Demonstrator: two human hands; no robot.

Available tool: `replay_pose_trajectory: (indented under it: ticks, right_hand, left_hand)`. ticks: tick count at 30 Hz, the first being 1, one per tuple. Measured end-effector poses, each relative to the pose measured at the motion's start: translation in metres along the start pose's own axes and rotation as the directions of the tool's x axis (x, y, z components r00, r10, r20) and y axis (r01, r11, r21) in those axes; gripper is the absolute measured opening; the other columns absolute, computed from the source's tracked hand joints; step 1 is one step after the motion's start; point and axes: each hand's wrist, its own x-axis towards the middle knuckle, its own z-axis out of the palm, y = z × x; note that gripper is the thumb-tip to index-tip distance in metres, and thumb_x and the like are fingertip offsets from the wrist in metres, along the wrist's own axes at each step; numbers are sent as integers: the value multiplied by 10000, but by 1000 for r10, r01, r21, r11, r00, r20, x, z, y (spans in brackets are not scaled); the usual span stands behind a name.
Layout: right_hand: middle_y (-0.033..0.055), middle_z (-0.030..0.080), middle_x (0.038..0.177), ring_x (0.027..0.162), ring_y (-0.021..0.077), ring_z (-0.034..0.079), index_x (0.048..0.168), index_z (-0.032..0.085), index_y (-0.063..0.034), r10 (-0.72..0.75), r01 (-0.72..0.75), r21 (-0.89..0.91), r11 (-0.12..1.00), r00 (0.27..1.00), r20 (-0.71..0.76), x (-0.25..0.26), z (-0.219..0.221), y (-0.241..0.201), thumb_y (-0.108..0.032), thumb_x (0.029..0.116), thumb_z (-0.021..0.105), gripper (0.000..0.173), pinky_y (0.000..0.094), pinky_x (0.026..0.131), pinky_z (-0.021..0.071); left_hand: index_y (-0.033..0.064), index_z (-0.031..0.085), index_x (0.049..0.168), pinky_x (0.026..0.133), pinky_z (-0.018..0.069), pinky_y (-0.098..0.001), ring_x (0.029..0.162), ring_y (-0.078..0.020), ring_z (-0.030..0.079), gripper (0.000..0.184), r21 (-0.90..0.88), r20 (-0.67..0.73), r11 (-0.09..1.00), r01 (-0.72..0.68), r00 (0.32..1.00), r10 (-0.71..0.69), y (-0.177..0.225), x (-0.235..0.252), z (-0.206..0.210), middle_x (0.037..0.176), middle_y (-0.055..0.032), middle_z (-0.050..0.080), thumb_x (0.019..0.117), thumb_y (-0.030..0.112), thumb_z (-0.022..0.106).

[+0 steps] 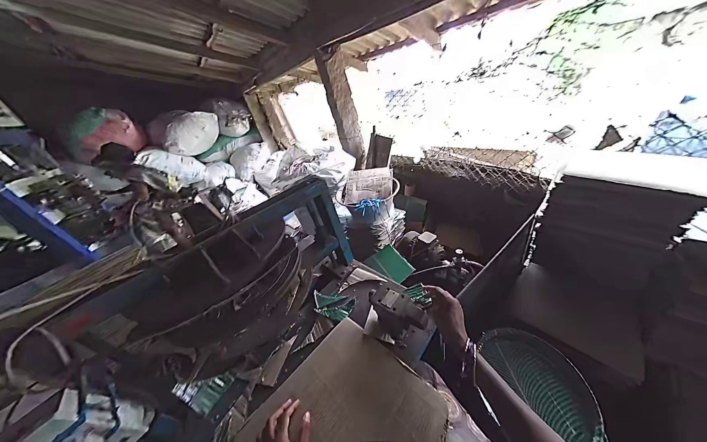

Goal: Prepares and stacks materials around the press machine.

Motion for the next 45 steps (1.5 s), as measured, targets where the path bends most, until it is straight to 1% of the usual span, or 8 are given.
replay_pose_trajectory:
  ticks: [7,16,21,26,30,35,41,45]
  right_hand:
    - [206,715,1178,1110,409,670,1305,685,-68,-146,166,-157,974,981,128,17,2,-25,-109,1057,453,342,620,955,503]
    - [275,571,1406,1332,540,482,1327,665,-52,-442,443,-212,871,895,52,-2,20,-93,-101,956,516,403,724,1016,391]
    - [200,676,1250,1233,455,582,1149,756,-54,-477,477,-52,877,879,18,-66,3,-107,-124,938,516,327,651,1002,440]
    - [98,704,1215,1305,253,562,1147,742,-118,-637,643,137,753,765,-88,-79,-31,-173,-180,1016,507,277,411,1109,438]
    - [42,732,1202,1317,267,581,1185,740,-172,-788,764,197,615,589,178,-93,-35,-211,-188,1038,470,308,501,1124,435]
    - [135,700,1234,1243,335,611,1241,712,-101,-506,753,106,649,325,799,-88,33,-180,-234,1059,468,332,550,1077,430]
    - [190,621,1332,1281,403,546,1384,610,-88,-84,670,-95,736,230,970,-92,131,-144,-337,971,676,487,619,1039,407]
    - [233,706,1056,1039,417,664,1103,714,-20,-24,552,-112,826,232,972,-81,136,-132,-305,941,720,328,635,908,485]
  left_hand:
    - [-43,572,1370,1102,457,-476,1289,-320,576,482,-542,16,792,282,945,-325,6,23,-37,1364,-225,609,1034,303,568]
    - [-18,416,1466,696,560,-452,836,-305,651,696,-794,-110,468,388,666,-738,27,184,-173,1131,-244,629,1076,557,376]
    - [-50,567,1252,582,461,-270,627,-123,516,393,-637,14,572,516,750,-662,28,190,-176,872,-97,568,1107,295,448]
    - [0,536,994,510,464,-182,492,-28,473,281,-796,-80,568,209,893,-442,81,61,-171,630,49,494,1103,195,366]
    - [10,565,1064,577,571,-242,540,-57,624,314,-780,94,497,381,856,-508,75,-89,-154,639,50,642,1034,300,448]
    - [-130,491,1394,957,532,-319,1119,-155,641,478,-542,300,525,656,735,-608,42,-208,-145,1283,-243,619,1018,165,509]
    - [-63,529,1420,1157,392,-439,1372,-297,512,636,-492,266,528,692,697,-666,38,-192,-137,1435,-250,556,960,349,685]
    - [-101,590,1334,1153,389,-429,1347,-306,528,553,-530,144,614,585,776,-614,37,-178,-138,1383,-271,585,955,290,685]
